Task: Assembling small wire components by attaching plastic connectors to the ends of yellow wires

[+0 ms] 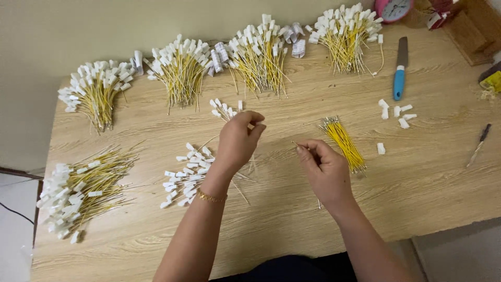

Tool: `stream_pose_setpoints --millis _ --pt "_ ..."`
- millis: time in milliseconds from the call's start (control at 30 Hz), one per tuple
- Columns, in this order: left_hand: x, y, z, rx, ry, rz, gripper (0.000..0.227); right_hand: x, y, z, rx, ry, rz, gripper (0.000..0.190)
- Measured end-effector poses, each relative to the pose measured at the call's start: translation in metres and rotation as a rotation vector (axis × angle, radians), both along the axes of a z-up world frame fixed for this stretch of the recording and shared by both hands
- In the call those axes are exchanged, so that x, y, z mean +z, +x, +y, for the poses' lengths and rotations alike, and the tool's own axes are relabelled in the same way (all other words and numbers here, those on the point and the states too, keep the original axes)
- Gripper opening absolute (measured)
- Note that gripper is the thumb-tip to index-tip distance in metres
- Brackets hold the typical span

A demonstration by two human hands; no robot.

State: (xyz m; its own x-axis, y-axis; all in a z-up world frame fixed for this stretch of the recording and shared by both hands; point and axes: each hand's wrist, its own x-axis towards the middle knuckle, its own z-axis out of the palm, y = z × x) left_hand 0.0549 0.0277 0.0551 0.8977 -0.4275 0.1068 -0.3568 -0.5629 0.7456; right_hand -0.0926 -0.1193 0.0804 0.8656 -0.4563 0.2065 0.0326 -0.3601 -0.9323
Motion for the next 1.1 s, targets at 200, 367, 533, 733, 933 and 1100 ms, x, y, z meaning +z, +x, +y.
stream_pose_setpoints --millis 200,367,533,733,933,1100 --pt "0.031 -0.037 0.023 -0.117 -0.616 0.345 0.024 0.010 -0.002 0.002 0.002 -0.068 -0.058 0.006" --pt "0.011 -0.047 0.024 -0.230 -0.906 0.526 0.023 0.019 -0.004 0.009 0.037 -0.031 -0.122 0.011" --pt "-0.005 -0.051 0.016 -0.222 -1.042 0.596 0.015 0.029 -0.004 0.015 0.074 -0.112 -0.142 0.013" --pt "-0.009 -0.057 0.011 -0.203 -1.185 0.689 0.022 0.029 -0.004 0.016 0.083 -0.279 -0.161 0.007" --pt "-0.011 -0.061 0.005 -0.208 -1.317 0.755 0.023 0.025 -0.004 0.017 0.098 -0.240 -0.122 0.013" --pt "-0.005 -0.065 0.004 -0.209 -1.312 0.739 0.024 0.028 -0.006 0.020 0.055 -0.271 -0.107 0.014"
